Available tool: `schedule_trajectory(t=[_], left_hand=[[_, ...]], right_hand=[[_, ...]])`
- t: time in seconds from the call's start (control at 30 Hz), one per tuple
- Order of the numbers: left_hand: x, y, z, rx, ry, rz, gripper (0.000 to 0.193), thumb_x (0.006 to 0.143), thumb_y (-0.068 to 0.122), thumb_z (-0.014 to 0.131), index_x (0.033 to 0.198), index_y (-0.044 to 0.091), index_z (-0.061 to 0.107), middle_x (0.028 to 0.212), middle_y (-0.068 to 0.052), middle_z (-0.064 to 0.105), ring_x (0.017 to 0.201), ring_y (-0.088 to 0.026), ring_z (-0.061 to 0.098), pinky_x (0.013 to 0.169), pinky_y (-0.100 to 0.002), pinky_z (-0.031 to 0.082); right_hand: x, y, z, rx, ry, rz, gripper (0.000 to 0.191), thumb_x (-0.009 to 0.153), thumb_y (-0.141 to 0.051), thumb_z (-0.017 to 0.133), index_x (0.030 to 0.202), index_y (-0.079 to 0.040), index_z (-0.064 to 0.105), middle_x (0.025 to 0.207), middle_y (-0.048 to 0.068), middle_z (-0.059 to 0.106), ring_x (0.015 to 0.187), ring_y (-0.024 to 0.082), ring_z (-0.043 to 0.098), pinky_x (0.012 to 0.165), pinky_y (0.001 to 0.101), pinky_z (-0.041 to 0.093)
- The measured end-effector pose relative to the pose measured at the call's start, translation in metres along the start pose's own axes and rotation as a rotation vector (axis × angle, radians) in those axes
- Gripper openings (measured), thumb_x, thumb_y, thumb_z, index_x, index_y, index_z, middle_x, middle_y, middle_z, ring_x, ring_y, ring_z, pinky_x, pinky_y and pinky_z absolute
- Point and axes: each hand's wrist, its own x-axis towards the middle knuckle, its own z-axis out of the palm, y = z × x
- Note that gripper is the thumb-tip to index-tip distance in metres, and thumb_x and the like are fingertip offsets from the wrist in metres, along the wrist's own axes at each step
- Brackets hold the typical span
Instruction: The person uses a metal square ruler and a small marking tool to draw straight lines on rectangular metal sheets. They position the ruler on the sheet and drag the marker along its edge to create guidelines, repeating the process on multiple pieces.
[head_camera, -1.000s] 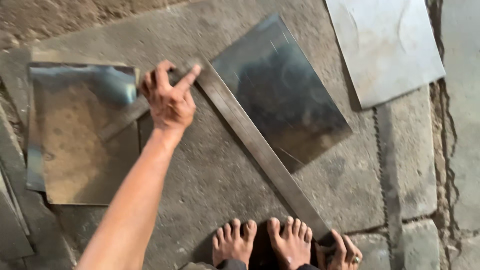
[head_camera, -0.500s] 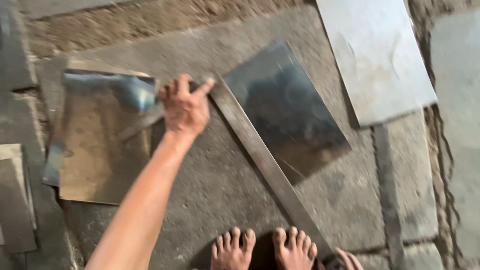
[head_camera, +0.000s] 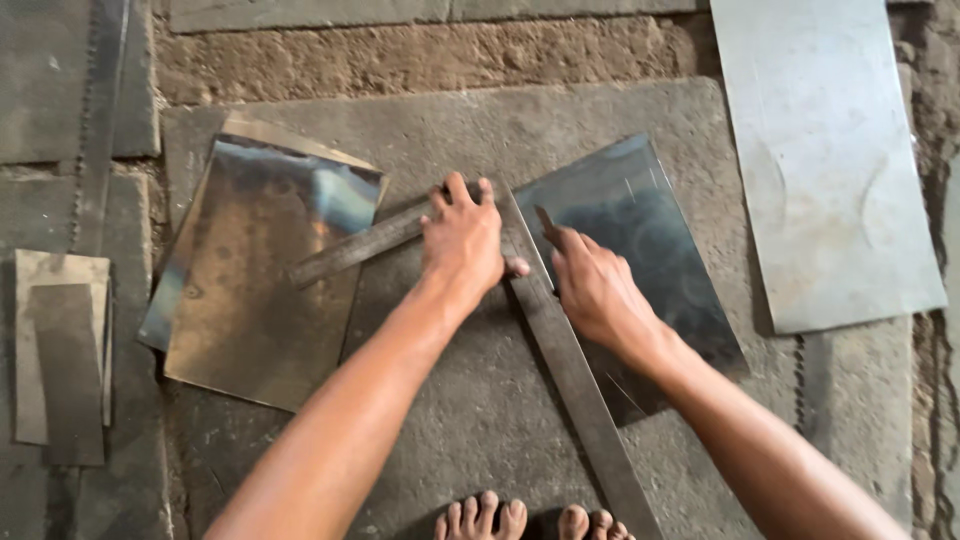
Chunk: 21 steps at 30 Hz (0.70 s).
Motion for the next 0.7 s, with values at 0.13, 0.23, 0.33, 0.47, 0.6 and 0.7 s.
schedule_trajectory(t=[0.13, 0.23, 0.33, 0.47, 0.6, 0.7], left_hand=[[0.003, -0.004, 0.005, -0.001, 0.047, 0.021, 0.098, 0.069, 0.027, 0.091, 0.149, 0.003, 0.041, 0.142, -0.024, 0.036, 0.135, -0.048, 0.04, 0.1, -0.058, 0.048], [0.004, -0.007, 0.007, 0.03, 0.047, 0.027, 0.088, 0.073, 0.009, 0.084, 0.15, 0.002, 0.041, 0.143, -0.026, 0.036, 0.133, -0.049, 0.042, 0.101, -0.058, 0.048], [0.005, -0.005, 0.006, 0.039, 0.028, 0.024, 0.086, 0.074, 0.009, 0.082, 0.149, 0.001, 0.04, 0.144, -0.027, 0.033, 0.135, -0.051, 0.04, 0.102, -0.061, 0.047], [0.003, 0.001, 0.008, 0.104, 0.07, 0.037, 0.096, 0.073, 0.02, 0.089, 0.15, -0.001, 0.036, 0.15, -0.032, 0.025, 0.134, -0.054, 0.036, 0.1, -0.063, 0.045], [0.002, 0.0, 0.014, 0.01, 0.045, 0.052, 0.126, 0.055, 0.058, 0.097, 0.151, 0.001, 0.036, 0.151, -0.032, 0.024, 0.135, -0.054, 0.036, 0.097, -0.058, 0.049], [0.004, -0.002, 0.015, 0.022, 0.016, 0.026, 0.128, 0.053, 0.06, 0.097, 0.152, 0.004, 0.038, 0.15, -0.03, 0.03, 0.137, -0.052, 0.037, 0.094, -0.055, 0.054]], right_hand=[[0.042, -0.032, -0.012, -0.148, -0.158, 0.094, 0.049, 0.101, -0.014, 0.055, 0.146, -0.002, 0.041, 0.086, 0.029, 0.07, 0.08, 0.05, 0.067, 0.071, 0.0585, 0.052], [0.048, -0.047, -0.014, -0.25, -0.228, 0.057, 0.074, 0.087, -0.003, 0.056, 0.156, -0.004, 0.03, 0.086, 0.028, 0.07, 0.073, 0.048, 0.068, 0.065, 0.0562, 0.053], [0.056, -0.042, -0.009, -0.329, -0.276, -0.008, 0.087, 0.08, 0.001, 0.06, 0.159, -0.005, 0.024, 0.081, 0.027, 0.07, 0.069, 0.046, 0.069, 0.064, 0.054, 0.054], [0.05, -0.029, -0.015, -0.42, -0.367, 0.025, 0.091, 0.087, -0.021, 0.071, 0.161, -0.007, 0.019, 0.073, 0.027, 0.067, 0.066, 0.046, 0.067, 0.063, 0.0533, 0.053], [-0.047, -0.021, -0.025, -0.402, -0.22, -0.23, 0.098, 0.07, 0.004, 0.063, 0.158, 0.003, 0.021, 0.065, 0.02, 0.063, 0.058, 0.034, 0.063, 0.059, 0.0468, 0.052], [-0.178, -0.024, -0.033, -0.467, -0.574, 0.084, 0.107, 0.067, 0.008, 0.062, 0.161, 0.001, 0.01, 0.08, 0.022, 0.068, 0.055, 0.027, 0.064, 0.05, 0.0412, 0.054]])
